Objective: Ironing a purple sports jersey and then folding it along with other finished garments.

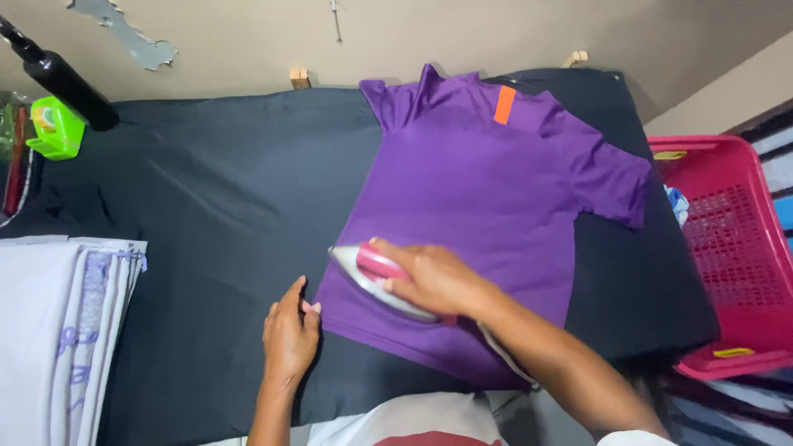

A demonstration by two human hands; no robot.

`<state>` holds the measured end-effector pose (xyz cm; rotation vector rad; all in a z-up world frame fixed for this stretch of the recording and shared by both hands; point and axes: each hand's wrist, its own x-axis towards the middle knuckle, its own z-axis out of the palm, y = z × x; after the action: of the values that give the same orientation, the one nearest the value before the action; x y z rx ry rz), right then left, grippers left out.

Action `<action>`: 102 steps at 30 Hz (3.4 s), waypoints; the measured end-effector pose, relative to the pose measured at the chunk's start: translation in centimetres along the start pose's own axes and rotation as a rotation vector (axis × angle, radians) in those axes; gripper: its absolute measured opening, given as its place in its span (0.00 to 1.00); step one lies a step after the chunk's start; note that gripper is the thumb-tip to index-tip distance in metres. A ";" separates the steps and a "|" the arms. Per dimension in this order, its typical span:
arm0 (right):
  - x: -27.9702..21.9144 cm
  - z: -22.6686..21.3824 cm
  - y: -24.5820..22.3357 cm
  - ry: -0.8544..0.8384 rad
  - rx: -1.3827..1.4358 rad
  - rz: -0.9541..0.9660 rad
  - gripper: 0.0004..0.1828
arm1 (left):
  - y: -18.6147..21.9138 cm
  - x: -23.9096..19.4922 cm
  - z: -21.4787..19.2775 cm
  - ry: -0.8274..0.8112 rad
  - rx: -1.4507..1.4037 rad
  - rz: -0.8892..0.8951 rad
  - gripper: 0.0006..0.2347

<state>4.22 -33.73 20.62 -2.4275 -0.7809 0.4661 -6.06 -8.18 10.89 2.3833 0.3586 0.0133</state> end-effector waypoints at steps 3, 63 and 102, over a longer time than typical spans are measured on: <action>-1.8 1.0 -3.2 -0.020 -0.010 -0.052 0.38 | -1.1 -0.3 0.3 -0.007 -0.007 0.006 0.23; -22.0 -4.7 10.2 0.632 -0.019 0.810 0.39 | 5.7 2.5 6.8 -0.106 0.477 0.481 0.29; -8.1 -7.7 15.3 0.417 0.037 0.428 0.39 | 10.2 9.6 10.6 -0.186 0.458 0.415 0.31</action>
<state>8.15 -52.15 18.94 -2.5311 -0.0752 0.1138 6.87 -19.86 8.89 2.8416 -0.2537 -0.1098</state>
